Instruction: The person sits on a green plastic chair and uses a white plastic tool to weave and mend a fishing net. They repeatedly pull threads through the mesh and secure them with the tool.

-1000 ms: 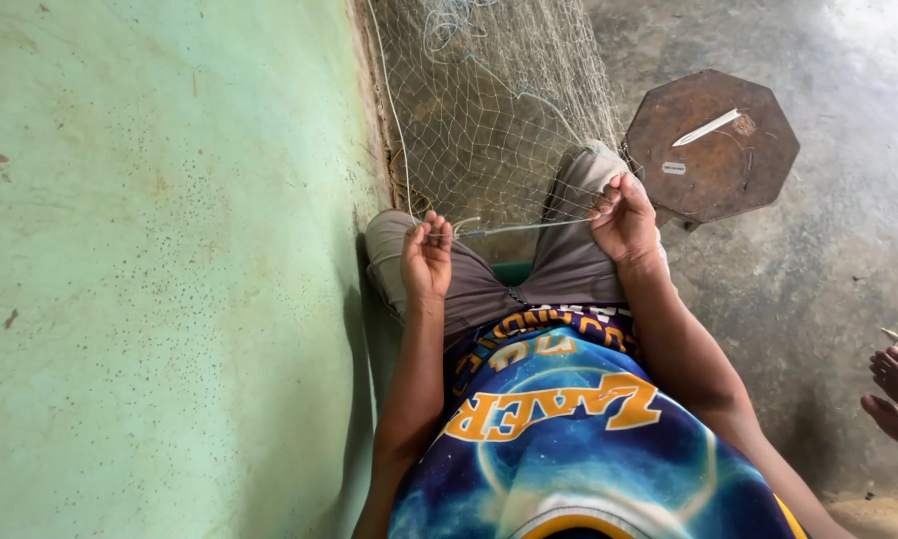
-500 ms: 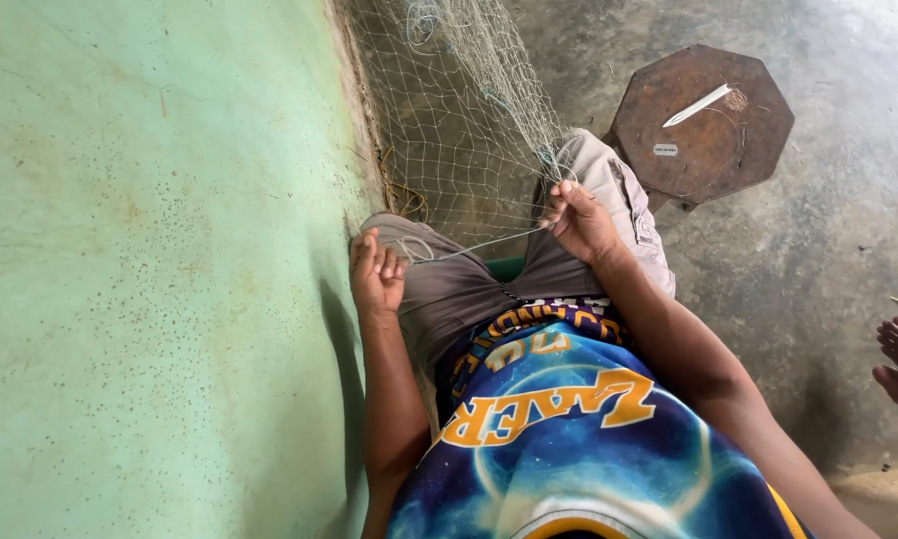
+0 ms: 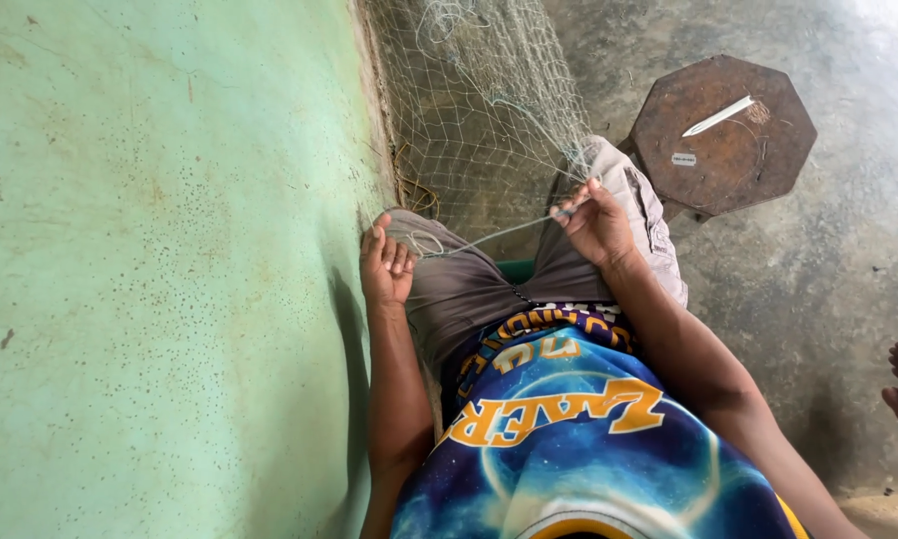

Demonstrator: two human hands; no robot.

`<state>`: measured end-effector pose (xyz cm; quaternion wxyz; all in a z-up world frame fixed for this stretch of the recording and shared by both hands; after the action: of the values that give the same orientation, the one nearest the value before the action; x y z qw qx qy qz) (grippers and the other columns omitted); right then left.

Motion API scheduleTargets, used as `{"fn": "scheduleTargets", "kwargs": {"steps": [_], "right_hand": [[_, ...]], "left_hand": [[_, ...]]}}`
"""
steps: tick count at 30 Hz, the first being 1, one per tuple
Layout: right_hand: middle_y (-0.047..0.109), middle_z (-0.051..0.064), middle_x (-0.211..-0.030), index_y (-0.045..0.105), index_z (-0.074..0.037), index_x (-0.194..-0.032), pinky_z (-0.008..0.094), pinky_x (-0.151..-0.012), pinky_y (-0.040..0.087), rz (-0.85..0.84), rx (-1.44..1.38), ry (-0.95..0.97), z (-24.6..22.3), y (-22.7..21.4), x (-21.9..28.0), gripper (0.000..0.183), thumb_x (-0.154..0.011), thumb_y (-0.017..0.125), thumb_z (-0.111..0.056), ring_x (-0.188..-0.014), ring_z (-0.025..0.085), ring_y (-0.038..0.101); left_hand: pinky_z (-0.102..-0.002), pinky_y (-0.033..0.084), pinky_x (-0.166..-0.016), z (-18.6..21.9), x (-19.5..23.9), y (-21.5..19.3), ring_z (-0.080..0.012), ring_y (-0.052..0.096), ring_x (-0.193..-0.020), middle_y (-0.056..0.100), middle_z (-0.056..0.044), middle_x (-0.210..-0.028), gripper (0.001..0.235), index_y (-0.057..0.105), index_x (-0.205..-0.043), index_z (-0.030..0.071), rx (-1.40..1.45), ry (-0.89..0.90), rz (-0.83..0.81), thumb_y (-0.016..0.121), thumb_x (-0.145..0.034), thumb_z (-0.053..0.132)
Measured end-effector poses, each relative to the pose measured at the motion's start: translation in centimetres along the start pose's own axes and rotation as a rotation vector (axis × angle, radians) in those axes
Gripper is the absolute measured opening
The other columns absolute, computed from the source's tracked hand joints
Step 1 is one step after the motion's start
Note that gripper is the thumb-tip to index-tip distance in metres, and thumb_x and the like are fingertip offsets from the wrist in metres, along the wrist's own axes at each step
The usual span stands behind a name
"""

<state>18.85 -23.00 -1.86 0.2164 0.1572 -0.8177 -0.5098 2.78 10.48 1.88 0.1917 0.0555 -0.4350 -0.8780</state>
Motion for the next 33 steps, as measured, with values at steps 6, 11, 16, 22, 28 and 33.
{"fn": "scheduleTargets", "kwargs": {"steps": [6, 11, 16, 22, 28, 33], "right_hand": [[0.078, 0.023, -0.099, 0.063, 0.005, -0.069, 0.044, -0.088, 0.067, 0.112, -0.318, -0.077, -2.9, 7.2, -0.8, 0.019, -0.085, 0.065, -0.004, -0.092, 0.031, 0.079], [0.076, 0.018, -0.083, 0.07, 0.004, -0.082, 0.027, -0.066, 0.065, 0.118, -0.349, -0.065, -2.7, 3.0, -5.9, 0.021, -0.089, 0.068, -0.016, -0.068, 0.019, 0.076], [0.037, -0.011, -0.05, 0.074, -0.022, -0.109, 0.02, -0.046, 0.041, 0.183, 0.062, 0.06, -0.1, 2.6, -8.1, 0.028, -0.099, 0.066, -0.047, -0.037, 0.003, 0.035], [0.066, -0.005, -0.079, 0.069, -0.021, -0.097, 0.033, -0.074, 0.053, 0.545, 0.132, -0.003, 4.9, -5.2, -14.2, 0.02, -0.103, 0.058, -0.037, -0.074, 0.016, 0.068], [0.065, -0.002, -0.075, 0.063, -0.016, -0.089, 0.036, -0.076, 0.063, 0.742, -0.173, 0.063, 12.9, -20.2, -21.3, 0.03, -0.109, 0.045, -0.03, -0.069, 0.016, 0.069], [0.06, -0.003, -0.071, 0.06, -0.015, -0.086, 0.037, -0.074, 0.063, 0.818, -0.312, 0.075, 15.9, -24.0, -22.7, 0.034, -0.11, 0.043, -0.031, -0.065, 0.016, 0.066]], "left_hand": [[-0.037, 0.055, -0.08, -0.6, -2.7, -2.4, -0.0154, 0.06, -0.066, 0.056, 0.002, -0.066, 0.021, 0.071, -0.119, 0.01, 0.16, 0.025, 0.068, 0.059, -0.107, 0.022], [-0.047, 0.052, -0.113, -0.3, -4.1, -2.8, -0.0313, 0.071, -0.116, 0.073, -0.02, -0.126, 0.018, 0.073, -0.102, 0.0, 0.426, 0.09, 0.098, 0.061, -0.099, 0.013], [-0.028, 0.046, -0.061, 1.4, -6.4, -6.9, -0.0151, 0.059, -0.069, 0.075, -0.018, -0.113, 0.017, 0.068, -0.08, 0.004, 0.468, 0.089, 0.145, 0.061, -0.084, 0.019], [-0.022, 0.031, -0.042, 4.5, -6.5, -1.2, -0.0048, 0.036, -0.043, 0.053, 0.001, -0.069, 0.02, 0.048, -0.086, 0.016, -0.633, -0.087, 0.468, 0.061, -0.101, 0.018], [-0.023, 0.031, -0.043, 3.7, -6.2, -1.3, -0.0073, 0.039, -0.047, 0.051, -0.001, -0.07, 0.03, 0.044, -0.093, 0.015, -0.83, -0.113, 0.652, 0.072, -0.099, 0.025], [-0.024, 0.034, -0.044, 3.3, -6.2, -1.0, -0.0081, 0.04, -0.049, 0.05, -0.002, -0.072, 0.03, 0.045, -0.092, 0.013, -0.824, -0.138, 0.736, 0.072, -0.1, 0.024]]}}
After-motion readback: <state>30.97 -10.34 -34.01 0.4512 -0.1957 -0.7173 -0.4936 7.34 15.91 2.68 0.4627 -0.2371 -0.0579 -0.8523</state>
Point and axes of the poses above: each hand's wrist, its own x-axis away from the middle knuckle, its own y-axis out of the palm, z = x × y, the point moved 3 cm from there along -x, towards the middle knuckle
